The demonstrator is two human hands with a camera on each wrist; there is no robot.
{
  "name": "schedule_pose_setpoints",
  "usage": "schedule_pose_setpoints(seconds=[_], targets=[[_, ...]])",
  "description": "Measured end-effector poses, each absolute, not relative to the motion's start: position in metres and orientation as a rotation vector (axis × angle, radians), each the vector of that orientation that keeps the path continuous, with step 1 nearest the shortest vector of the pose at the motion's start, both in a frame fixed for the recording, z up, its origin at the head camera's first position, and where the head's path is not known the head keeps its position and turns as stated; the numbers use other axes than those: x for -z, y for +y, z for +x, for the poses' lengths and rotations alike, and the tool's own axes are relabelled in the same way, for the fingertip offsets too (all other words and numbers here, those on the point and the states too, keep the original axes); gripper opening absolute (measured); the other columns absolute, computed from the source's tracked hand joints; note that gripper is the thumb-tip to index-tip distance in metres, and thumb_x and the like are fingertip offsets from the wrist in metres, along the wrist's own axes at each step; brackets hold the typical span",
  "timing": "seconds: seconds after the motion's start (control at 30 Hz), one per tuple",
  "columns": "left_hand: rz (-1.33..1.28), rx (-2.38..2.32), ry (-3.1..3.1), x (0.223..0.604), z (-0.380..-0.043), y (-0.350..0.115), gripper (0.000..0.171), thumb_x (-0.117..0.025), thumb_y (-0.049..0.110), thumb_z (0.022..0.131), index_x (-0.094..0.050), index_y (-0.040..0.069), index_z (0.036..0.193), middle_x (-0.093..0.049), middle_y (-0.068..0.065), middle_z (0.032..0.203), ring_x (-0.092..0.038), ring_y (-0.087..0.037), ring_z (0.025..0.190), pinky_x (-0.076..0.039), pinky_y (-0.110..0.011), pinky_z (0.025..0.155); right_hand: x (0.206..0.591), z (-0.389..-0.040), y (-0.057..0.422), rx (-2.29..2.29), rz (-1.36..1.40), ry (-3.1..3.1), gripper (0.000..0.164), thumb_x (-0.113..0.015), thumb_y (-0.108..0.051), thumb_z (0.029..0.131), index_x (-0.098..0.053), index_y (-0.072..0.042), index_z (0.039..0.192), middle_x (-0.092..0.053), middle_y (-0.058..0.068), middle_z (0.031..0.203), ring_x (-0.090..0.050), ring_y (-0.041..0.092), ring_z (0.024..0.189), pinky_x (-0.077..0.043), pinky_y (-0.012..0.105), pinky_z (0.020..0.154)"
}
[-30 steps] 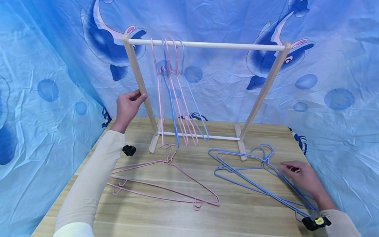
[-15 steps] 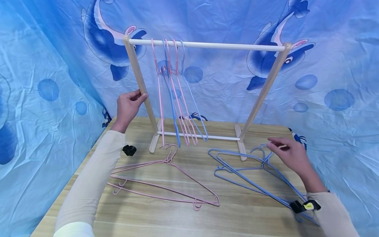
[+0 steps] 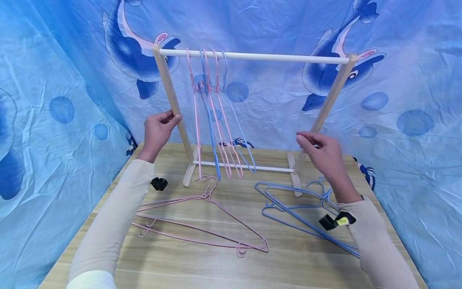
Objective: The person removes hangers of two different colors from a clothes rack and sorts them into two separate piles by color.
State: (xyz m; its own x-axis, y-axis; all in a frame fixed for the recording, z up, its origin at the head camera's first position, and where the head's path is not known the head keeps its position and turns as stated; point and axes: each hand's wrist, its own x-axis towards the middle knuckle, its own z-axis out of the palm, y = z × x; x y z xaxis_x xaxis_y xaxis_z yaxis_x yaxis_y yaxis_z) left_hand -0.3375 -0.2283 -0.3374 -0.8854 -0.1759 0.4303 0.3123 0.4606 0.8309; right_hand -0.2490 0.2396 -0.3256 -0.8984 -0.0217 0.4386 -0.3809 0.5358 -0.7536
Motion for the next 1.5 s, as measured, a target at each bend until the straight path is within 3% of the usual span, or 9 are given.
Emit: schedule_pose_setpoints(seconds=[0.27, 0.43, 0.77, 0.83, 1.07, 1.27, 1.5], targets=[[-0.124, 1.419, -2.25, 0.338, -0.339, -0.228, 0.048, -0.073, 0.044, 0.093, -0.07, 0.015, 0.132, -0.074, -0.015, 0.12, -0.073, -0.017, 0.105, -0.058, -0.029, 0.089, 0.296, -0.266, 0.181, -1.598, 0.469, -2.313, 0.046, -0.062, -0.039, 0.103, -0.07, -0.003, 0.129, -0.071, 0.021, 0.113, -0.068, 0.018, 0.09, -0.058, 0.022, 0.077], [-0.125, 1.422, -2.247, 0.337, -0.34, -0.227, 0.048, -0.074, 0.043, 0.093, -0.07, 0.014, 0.132, -0.074, -0.015, 0.12, -0.073, -0.018, 0.106, -0.058, -0.03, 0.09, 0.288, -0.274, 0.149, -1.715, 0.508, -2.294, 0.046, -0.063, -0.04, 0.103, -0.069, -0.006, 0.131, -0.072, 0.02, 0.115, -0.068, 0.024, 0.093, -0.059, 0.025, 0.078], [-0.126, 1.416, -2.249, 0.338, -0.339, -0.229, 0.048, -0.073, 0.044, 0.093, -0.07, 0.015, 0.132, -0.074, -0.015, 0.12, -0.073, -0.018, 0.105, -0.058, -0.029, 0.089, 0.285, -0.286, 0.106, -1.919, 0.519, -2.276, 0.042, -0.065, -0.035, 0.102, -0.069, -0.005, 0.131, -0.07, 0.017, 0.113, -0.066, 0.021, 0.087, -0.06, 0.033, 0.078], [-0.129, 1.418, -2.246, 0.339, -0.339, -0.229, 0.048, -0.074, 0.044, 0.093, -0.07, 0.015, 0.132, -0.074, -0.015, 0.12, -0.073, -0.018, 0.105, -0.058, -0.029, 0.089, 0.285, -0.287, 0.101, -1.93, 0.539, -2.276, 0.04, -0.064, -0.034, 0.103, -0.07, -0.004, 0.129, -0.07, 0.015, 0.109, -0.064, 0.02, 0.084, -0.058, 0.029, 0.075], [-0.121, 1.423, -2.243, 0.338, -0.338, -0.229, 0.048, -0.074, 0.042, 0.094, -0.07, 0.013, 0.132, -0.074, -0.015, 0.121, -0.073, -0.018, 0.105, -0.058, -0.029, 0.09, 0.286, -0.289, 0.088, -1.941, 0.566, -2.288, 0.035, -0.066, -0.032, 0.102, -0.072, -0.005, 0.124, -0.071, 0.007, 0.096, -0.064, 0.023, 0.084, -0.055, 0.031, 0.073], [-0.123, 1.43, -2.241, 0.338, -0.337, -0.229, 0.047, -0.074, 0.042, 0.094, -0.07, 0.014, 0.132, -0.074, -0.015, 0.121, -0.073, -0.018, 0.106, -0.058, -0.029, 0.09, 0.285, -0.288, 0.082, -1.974, 0.61, -2.214, 0.03, -0.066, -0.022, 0.102, -0.072, -0.001, 0.122, -0.07, 0.009, 0.095, -0.065, 0.017, 0.083, -0.057, 0.03, 0.075], [-0.128, 1.444, -2.234, 0.34, -0.338, -0.23, 0.048, -0.074, 0.042, 0.093, -0.07, 0.014, 0.132, -0.074, -0.015, 0.12, -0.073, -0.018, 0.106, -0.058, -0.028, 0.089, 0.285, -0.289, 0.079, -1.915, 0.586, -2.176, 0.027, -0.065, -0.02, 0.103, -0.073, -0.001, 0.119, -0.069, 0.007, 0.089, -0.062, 0.016, 0.077, -0.053, 0.024, 0.069]])
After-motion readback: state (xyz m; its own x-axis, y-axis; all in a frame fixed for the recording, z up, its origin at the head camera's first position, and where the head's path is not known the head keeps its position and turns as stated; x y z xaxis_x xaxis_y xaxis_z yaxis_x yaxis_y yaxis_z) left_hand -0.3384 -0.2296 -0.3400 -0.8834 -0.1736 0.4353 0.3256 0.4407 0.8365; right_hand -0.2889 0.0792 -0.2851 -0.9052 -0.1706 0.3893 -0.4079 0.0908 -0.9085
